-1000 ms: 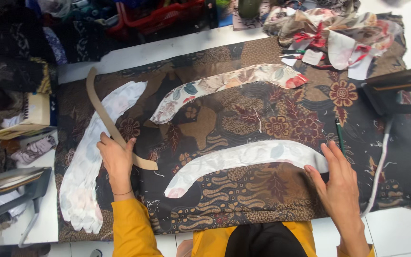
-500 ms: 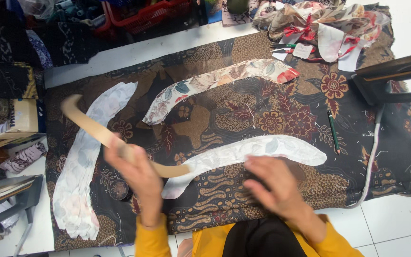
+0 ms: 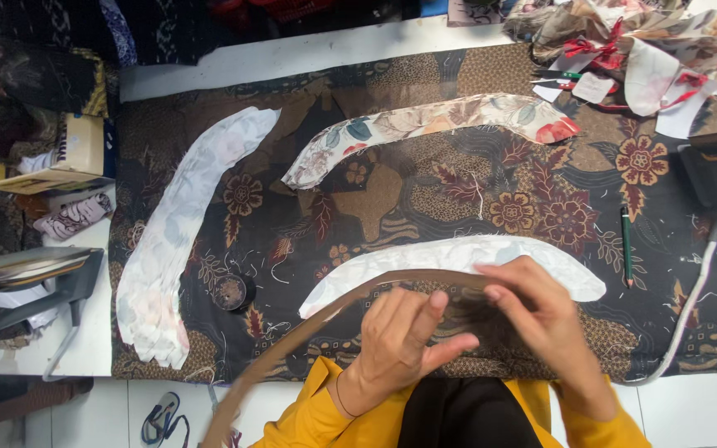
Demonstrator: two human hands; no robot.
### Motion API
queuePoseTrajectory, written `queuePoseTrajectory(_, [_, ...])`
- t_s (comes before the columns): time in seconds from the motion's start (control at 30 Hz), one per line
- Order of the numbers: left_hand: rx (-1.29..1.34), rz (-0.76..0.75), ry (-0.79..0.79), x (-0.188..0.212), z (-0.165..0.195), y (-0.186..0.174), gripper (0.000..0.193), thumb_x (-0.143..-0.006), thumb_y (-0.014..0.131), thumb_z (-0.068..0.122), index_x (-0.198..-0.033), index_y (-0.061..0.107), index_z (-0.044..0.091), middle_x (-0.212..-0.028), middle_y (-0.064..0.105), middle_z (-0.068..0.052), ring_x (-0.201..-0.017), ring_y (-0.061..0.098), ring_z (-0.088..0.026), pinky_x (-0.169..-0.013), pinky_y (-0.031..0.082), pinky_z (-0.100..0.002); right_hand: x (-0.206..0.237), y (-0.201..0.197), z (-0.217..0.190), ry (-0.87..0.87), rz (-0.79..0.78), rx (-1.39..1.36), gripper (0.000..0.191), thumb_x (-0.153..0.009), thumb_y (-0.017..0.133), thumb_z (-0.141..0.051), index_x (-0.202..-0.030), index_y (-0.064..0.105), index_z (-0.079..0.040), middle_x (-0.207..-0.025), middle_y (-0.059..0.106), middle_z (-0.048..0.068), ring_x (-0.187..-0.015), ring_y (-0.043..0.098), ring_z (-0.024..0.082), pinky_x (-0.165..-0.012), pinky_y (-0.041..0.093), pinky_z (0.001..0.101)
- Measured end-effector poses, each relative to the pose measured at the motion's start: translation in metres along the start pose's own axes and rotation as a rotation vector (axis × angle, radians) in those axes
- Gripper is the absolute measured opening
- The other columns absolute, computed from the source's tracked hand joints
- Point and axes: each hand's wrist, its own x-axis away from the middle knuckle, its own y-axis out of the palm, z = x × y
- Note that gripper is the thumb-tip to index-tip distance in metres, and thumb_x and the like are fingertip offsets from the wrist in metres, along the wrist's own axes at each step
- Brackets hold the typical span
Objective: The person places a curved cardboard pattern on a piece of patterned fabric, smooths it, and uses an iron to press the fabric along the pattern's edge. They then use a pencil to trace the pattern onto the fabric and remove the pattern, repeating the process with another piece of fabric.
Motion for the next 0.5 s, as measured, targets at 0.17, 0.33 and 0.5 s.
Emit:
queuePoseTrajectory(0.17, [0.044, -0.118, -0.019, 0.007, -0.004, 0.005, 0.049, -0.095, 0.080, 0.012, -0.140, 0.062, 0.006, -0.084, 0.056, -0.003, -0.072, 0.057, -0.021, -0.065, 0.047, -0.034, -0.017, -0.032, 0.008, 0.083, -0.069, 0.083, 0.031, -0.089, 0.071, -0.012, -0.120, 0.074, -0.007, -0.091, 0.070, 0.005, -0.080, 0.065, 0.014, -0.073, 0.050, 0.0265])
queuePoseTrajectory(0.33, [-0.006, -0.148, -0.140, 0.028, -0.010, 0.022, 0.041, -0.094, 0.077, 0.012, -0.134, 0.066, 0.007, -0.099, 0.059, -0.008, -0.089, 0.060, -0.026, -0.078, 0.049, -0.038, -0.030, -0.044, 0.020, 0.279, -0.079, 0.404, 0.031, -0.088, 0.074, -0.023, -0.117, 0.078, -0.017, -0.084, 0.069, 0.006, -0.071, 0.065, 0.020, -0.068, 0.050, 0.0306])
queuePoseTrajectory(0.5, [-0.222, -0.175, -0.287, 0.054, -0.020, 0.033, 0.064, -0.092, 0.074, 0.040, -0.144, 0.056, 0.007, -0.140, 0.051, -0.020, -0.133, 0.047, -0.041, -0.111, 0.036, -0.057, -0.037, -0.051, 0.027, 0.337, -0.084, 0.527, 0.031, -0.088, 0.072, -0.033, -0.116, 0.078, -0.021, -0.086, 0.073, 0.005, -0.069, 0.069, 0.023, -0.067, 0.052, 0.0349])
